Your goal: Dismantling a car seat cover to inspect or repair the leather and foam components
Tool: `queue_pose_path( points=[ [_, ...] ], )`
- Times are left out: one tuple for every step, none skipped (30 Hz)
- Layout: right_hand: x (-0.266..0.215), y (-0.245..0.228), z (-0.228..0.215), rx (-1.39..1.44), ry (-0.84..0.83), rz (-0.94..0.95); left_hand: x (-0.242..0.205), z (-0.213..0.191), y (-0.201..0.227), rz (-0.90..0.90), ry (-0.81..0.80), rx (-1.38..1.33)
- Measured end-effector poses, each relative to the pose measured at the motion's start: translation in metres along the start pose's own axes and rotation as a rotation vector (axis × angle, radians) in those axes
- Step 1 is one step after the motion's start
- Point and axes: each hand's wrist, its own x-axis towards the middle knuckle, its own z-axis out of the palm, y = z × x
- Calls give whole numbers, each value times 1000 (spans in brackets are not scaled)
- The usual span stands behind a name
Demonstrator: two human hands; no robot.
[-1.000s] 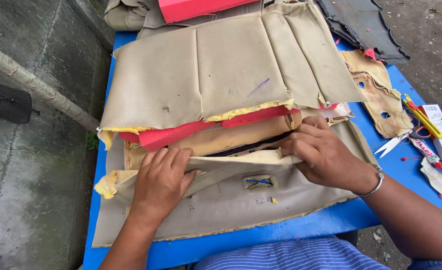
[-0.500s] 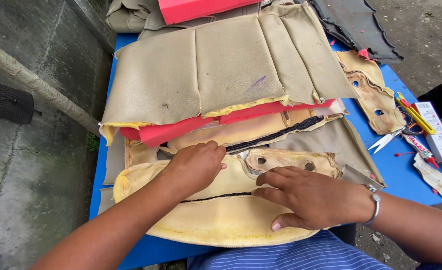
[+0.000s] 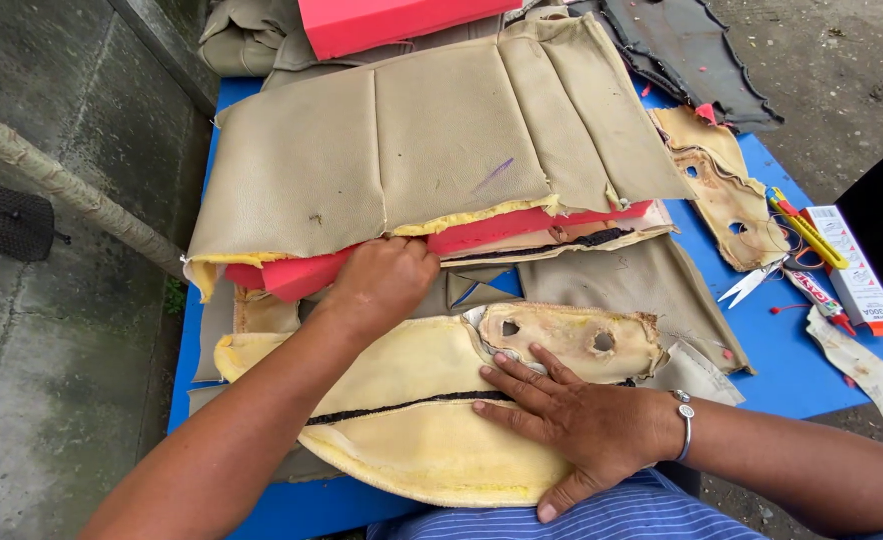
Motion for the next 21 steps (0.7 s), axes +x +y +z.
queue_pose_path(
  points=[
    [1,3,-3,-9,2,-1,2,-7,-7,-3,5,7],
    [3,6,-7,15,-5,11,4,-15,-13,1,57,34],
    [3,7,-8,46,-15,23,5,-21,-16,6,104,54],
    [4,12,-8,44,-17,23,5,-25,-18,5,105,54],
    [6,17,-10,20,-1,26,6,-29,-22,2,136,61],
    [7,23,-12,-5,15,28,8,-33,-26,0,166,68],
    [10,29,-12,-1,18,27,7,-35,-28,3,163,68],
    [13,35,-13,-2,10,44,7,-37,-30,-7,199,65],
    [15,42,-15,-4,1,65,8,-38,-33,-18,238,61],
    [19,44,-22,-2,3,67,8,-33,-36,-14,238,60],
    [22,46,-29,-46,-38,154,7,-26,-37,-48,249,64],
    [26,48,-36,-91,-80,241,6,-20,-38,-82,261,68],
    [28,58,-40,-94,-80,241,6,-15,-36,-84,263,70],
    [30,68,-44,-95,-81,241,5,-11,-35,-88,260,52],
    [33,78,-48,-95,-82,240,4,-6,-34,-91,256,35],
    [35,88,-52,-98,-81,239,1,-5,-30,-91,257,38],
    [36,98,-58,-63,-13,207,0,-4,-28,-94,268,37],
    [38,109,-64,-28,56,175,-1,-3,-26,-97,279,36],
    [40,112,-64,-32,58,178,0,-5,-27,-96,284,38],
    [42,115,-65,16,116,199,0,-7,-28,-101,281,43],
    [46,119,-65,65,169,216,-1,-8,-27,-111,274,47]
  ],
)
